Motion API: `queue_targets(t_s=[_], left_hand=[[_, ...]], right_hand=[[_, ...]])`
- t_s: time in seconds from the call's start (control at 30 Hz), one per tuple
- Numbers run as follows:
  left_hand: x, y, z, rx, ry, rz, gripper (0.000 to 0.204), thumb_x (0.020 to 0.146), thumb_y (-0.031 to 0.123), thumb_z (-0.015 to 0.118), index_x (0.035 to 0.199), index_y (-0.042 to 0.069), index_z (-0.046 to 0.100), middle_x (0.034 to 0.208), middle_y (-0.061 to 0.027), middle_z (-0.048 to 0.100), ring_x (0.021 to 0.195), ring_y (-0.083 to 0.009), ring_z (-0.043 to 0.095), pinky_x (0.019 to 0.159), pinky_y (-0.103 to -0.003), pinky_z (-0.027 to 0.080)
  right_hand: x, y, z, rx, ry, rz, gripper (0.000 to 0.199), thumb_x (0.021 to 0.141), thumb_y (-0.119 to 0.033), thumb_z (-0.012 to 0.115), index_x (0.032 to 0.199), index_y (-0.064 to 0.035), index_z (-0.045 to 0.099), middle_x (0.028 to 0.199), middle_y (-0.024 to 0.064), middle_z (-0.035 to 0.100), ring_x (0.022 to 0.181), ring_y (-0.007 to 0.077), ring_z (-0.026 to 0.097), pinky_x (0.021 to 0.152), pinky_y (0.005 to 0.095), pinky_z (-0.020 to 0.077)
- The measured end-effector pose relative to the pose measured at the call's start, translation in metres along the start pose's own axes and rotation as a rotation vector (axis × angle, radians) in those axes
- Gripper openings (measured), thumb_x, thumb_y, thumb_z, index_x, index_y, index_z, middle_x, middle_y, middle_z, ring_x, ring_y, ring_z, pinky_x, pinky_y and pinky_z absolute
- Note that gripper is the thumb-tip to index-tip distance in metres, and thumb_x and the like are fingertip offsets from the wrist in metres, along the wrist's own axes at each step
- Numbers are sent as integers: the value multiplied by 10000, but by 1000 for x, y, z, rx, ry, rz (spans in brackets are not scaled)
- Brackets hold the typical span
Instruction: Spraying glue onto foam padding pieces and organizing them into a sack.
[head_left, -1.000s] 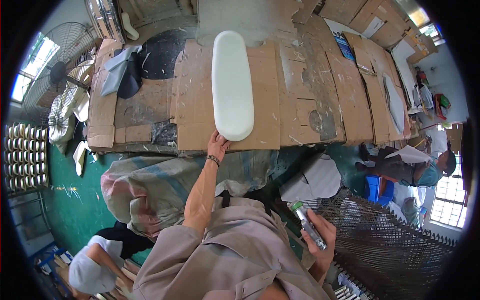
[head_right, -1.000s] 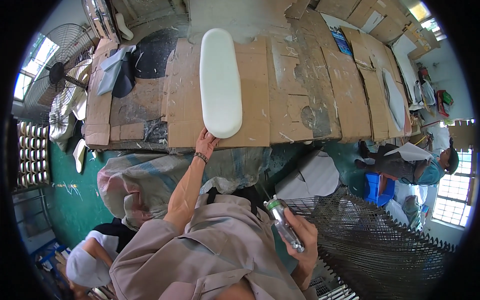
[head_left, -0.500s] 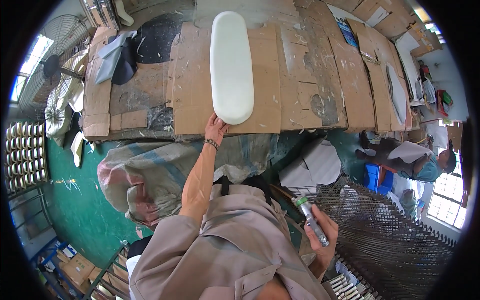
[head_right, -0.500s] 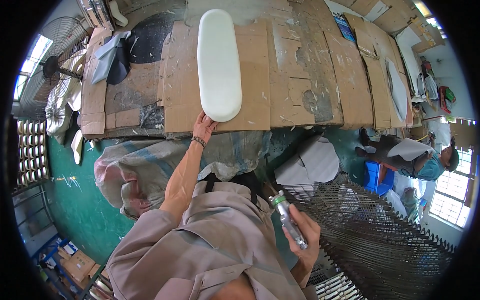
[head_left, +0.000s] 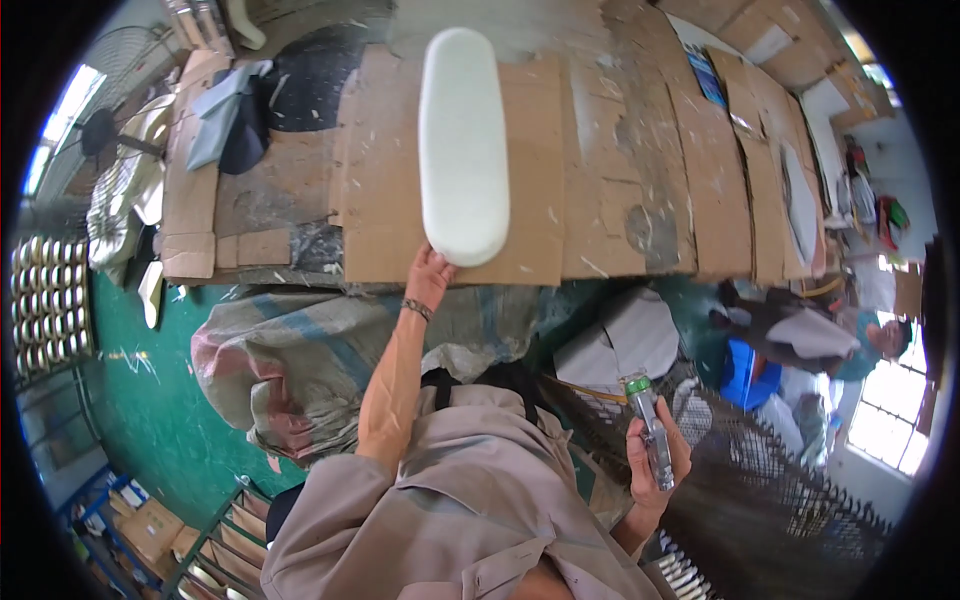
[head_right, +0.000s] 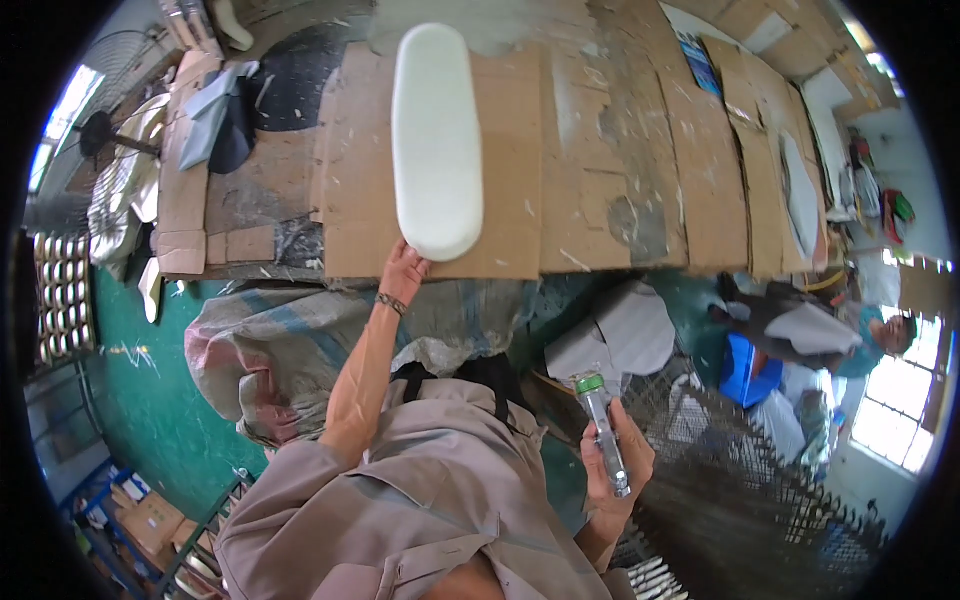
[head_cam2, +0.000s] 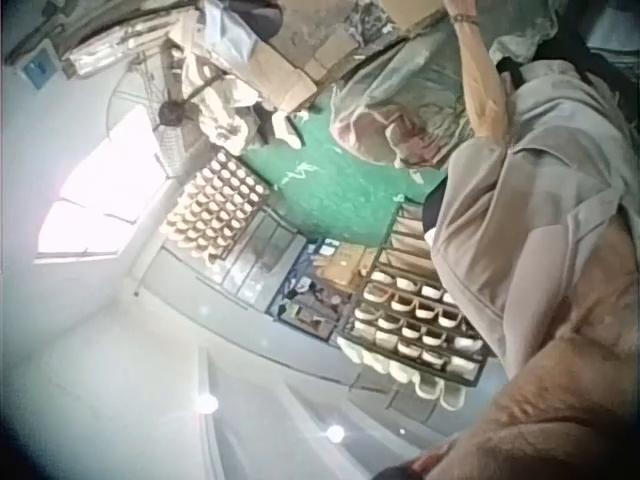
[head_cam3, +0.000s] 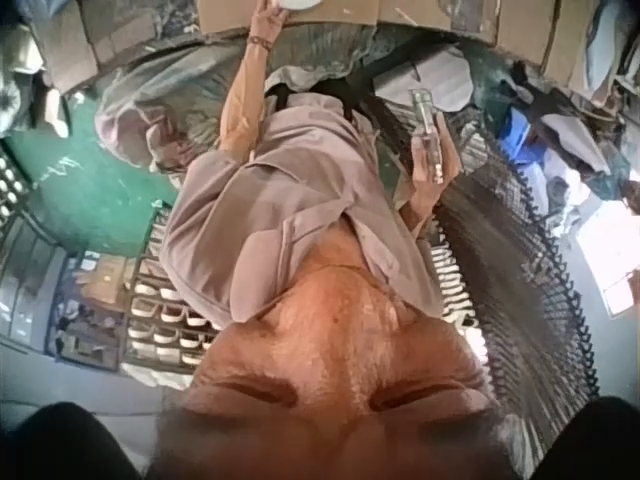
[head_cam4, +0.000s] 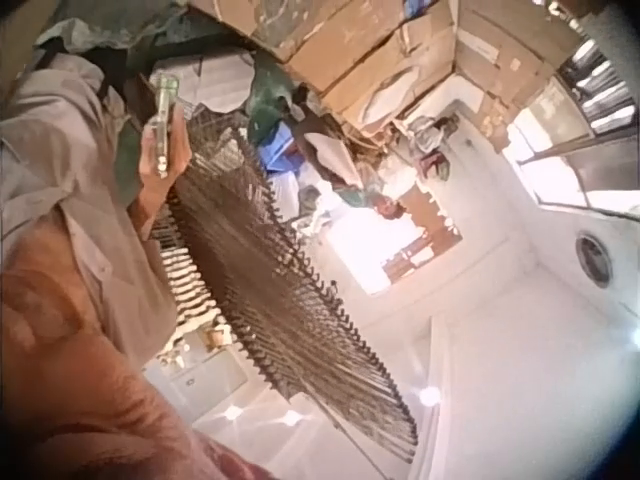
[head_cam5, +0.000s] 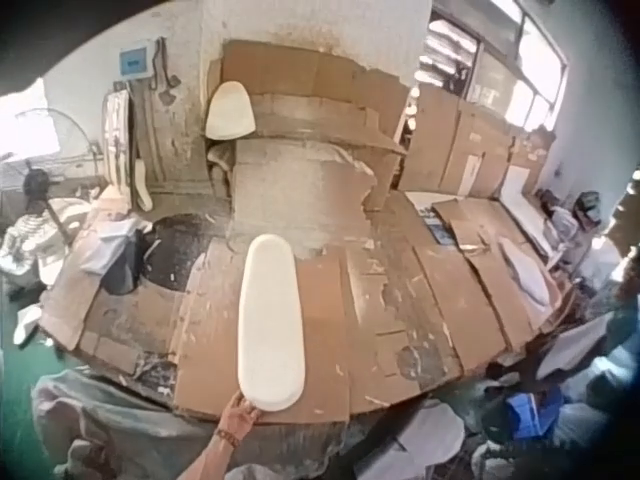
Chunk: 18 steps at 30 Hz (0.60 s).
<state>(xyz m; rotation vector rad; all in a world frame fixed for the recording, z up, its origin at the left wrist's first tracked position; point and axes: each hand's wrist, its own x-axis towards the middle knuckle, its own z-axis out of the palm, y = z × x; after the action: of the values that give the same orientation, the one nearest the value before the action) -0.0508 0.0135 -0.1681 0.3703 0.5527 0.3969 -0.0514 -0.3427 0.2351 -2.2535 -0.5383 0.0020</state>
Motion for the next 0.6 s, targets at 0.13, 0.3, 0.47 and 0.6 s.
queue_targets(t_s=[0.13,0.3,0.47,0.6], left_hand=[[-3,19,41,58,9,-60,534,898,-5,686,1401,11,507,1232,-79,661,1027,-177,676,813,-278,573],[-3,68,99,-113,-112,158,593,894,9,696,1442,22,470,1256,-82,651,1084,-186,668,881,-305,568],[-20,121,111,-185,-42,329,695,889,-13,661,1519,3,367,1473,-158,525,1361,-290,526,1154,-455,428],[-11,183,90,-236,-26,612,719,886,-27,638,1538,13,336,1517,-157,482,1397,-326,478,1183,-481,386]], right_hand=[[64,27,33,317,-80,98,510,919,-88,691,1376,98,564,947,88,715,848,147,663,783,275,534],[178,98,111,344,-127,90,490,976,-129,660,1424,37,552,1012,45,681,920,115,619,829,272,511],[301,189,204,-251,-102,-178,684,919,-53,667,1542,-8,389,1306,242,599,1106,380,635,969,464,501],[341,243,264,-304,-319,59,818,905,-84,684,1594,-12,250,1442,338,446,1258,513,493,1056,524,423]])
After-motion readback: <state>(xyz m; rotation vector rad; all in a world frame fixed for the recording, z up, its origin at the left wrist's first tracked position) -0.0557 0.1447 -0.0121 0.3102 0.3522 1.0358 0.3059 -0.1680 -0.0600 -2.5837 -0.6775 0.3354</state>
